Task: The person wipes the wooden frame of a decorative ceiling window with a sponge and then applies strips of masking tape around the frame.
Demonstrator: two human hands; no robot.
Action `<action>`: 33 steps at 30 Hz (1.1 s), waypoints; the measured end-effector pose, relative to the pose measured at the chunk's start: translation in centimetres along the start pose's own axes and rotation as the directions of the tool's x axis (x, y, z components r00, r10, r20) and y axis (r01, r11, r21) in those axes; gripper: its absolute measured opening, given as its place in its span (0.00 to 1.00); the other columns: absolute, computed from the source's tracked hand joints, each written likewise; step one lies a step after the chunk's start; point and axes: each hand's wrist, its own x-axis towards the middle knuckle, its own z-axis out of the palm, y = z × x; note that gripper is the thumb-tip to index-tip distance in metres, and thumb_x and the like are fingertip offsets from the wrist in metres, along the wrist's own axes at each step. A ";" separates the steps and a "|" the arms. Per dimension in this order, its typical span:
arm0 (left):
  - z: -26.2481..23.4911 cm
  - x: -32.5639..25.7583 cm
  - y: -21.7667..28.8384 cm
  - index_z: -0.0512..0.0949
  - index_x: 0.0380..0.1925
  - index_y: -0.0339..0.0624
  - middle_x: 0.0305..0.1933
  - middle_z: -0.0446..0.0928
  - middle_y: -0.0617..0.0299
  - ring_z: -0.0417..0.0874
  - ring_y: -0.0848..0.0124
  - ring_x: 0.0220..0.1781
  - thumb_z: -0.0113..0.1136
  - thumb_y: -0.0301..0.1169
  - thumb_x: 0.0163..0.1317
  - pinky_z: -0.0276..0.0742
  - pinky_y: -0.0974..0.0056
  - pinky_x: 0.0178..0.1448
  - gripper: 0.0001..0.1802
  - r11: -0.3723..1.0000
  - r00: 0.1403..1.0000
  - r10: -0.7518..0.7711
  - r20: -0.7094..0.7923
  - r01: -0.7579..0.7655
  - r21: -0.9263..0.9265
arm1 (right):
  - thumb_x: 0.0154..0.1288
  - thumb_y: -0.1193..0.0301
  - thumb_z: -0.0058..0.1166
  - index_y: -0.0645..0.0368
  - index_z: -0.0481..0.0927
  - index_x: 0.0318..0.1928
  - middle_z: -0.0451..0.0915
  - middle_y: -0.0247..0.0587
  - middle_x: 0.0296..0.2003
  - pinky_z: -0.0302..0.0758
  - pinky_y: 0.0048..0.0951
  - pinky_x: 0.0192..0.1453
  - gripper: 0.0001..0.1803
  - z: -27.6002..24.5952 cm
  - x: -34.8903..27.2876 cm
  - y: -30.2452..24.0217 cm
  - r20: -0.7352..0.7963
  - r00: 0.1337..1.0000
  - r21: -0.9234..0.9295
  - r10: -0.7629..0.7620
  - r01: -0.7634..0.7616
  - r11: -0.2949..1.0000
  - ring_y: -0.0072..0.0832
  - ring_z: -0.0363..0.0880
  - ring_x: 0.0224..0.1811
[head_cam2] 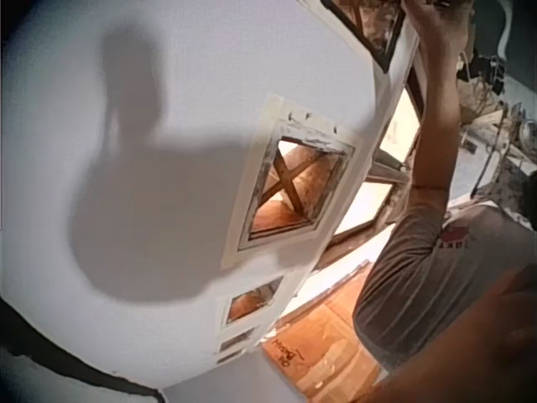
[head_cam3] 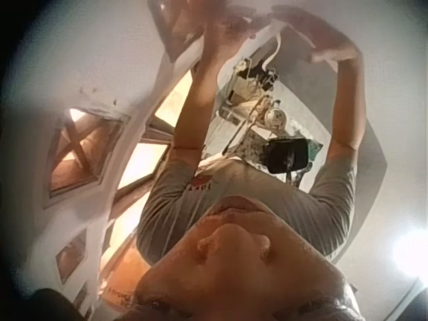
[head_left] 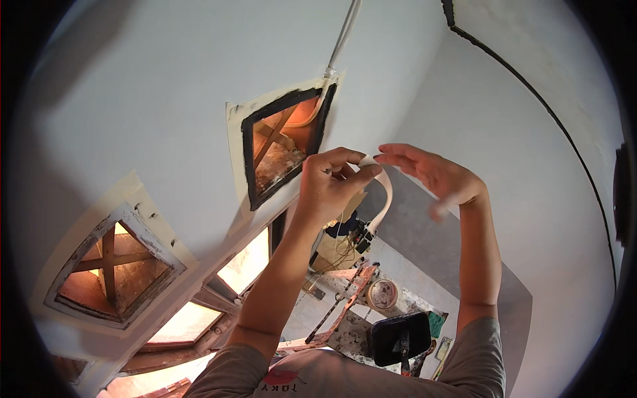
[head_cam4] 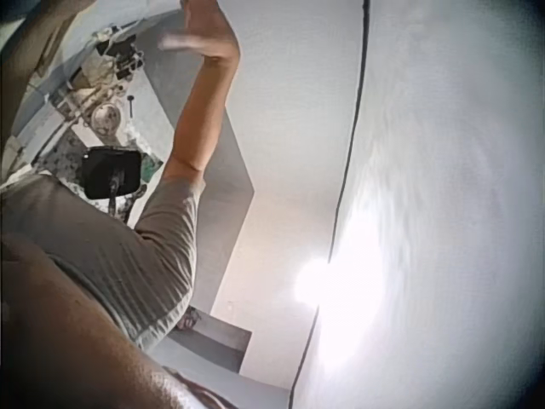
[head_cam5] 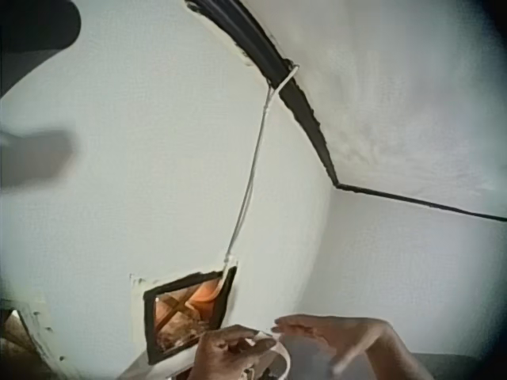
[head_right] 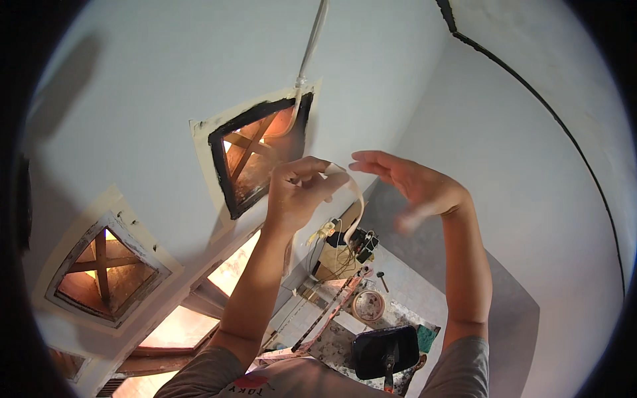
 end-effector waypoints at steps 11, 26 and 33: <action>-3.1 -0.1 0.4 0.88 0.48 0.33 0.33 0.88 0.64 0.80 0.83 0.25 0.81 0.23 0.59 0.75 0.75 0.31 0.17 0.963 0.980 -0.195 -0.038 0.184 -0.195 | 0.74 0.72 0.69 0.71 0.89 0.45 0.90 0.44 0.33 0.85 0.28 0.43 0.11 6.3 3.9 -2.6 -0.449 0.883 -0.110 0.137 -0.207 0.972 0.30 0.90 0.34; -2.0 2.8 -3.6 0.54 0.86 0.37 0.32 0.84 0.61 0.84 0.69 0.25 0.85 0.36 0.53 0.82 0.62 0.36 0.65 0.834 0.962 0.132 -0.239 0.023 0.551 | 0.76 0.77 0.64 0.72 0.88 0.42 0.88 0.45 0.30 0.85 0.31 0.42 0.07 5.3 -0.3 -2.5 -0.585 0.810 -0.258 0.039 -0.231 0.938 0.28 0.87 0.32; -2.2 3.4 -3.0 0.61 0.84 0.38 0.28 0.84 0.64 0.81 0.75 0.23 0.86 0.34 0.51 0.80 0.67 0.36 0.61 0.883 0.960 0.144 -0.242 -0.014 0.469 | 0.77 0.78 0.64 0.72 0.88 0.42 0.88 0.44 0.30 0.85 0.31 0.43 0.07 5.1 -2.0 -2.0 -0.626 0.778 -0.234 0.057 -0.258 0.937 0.28 0.87 0.32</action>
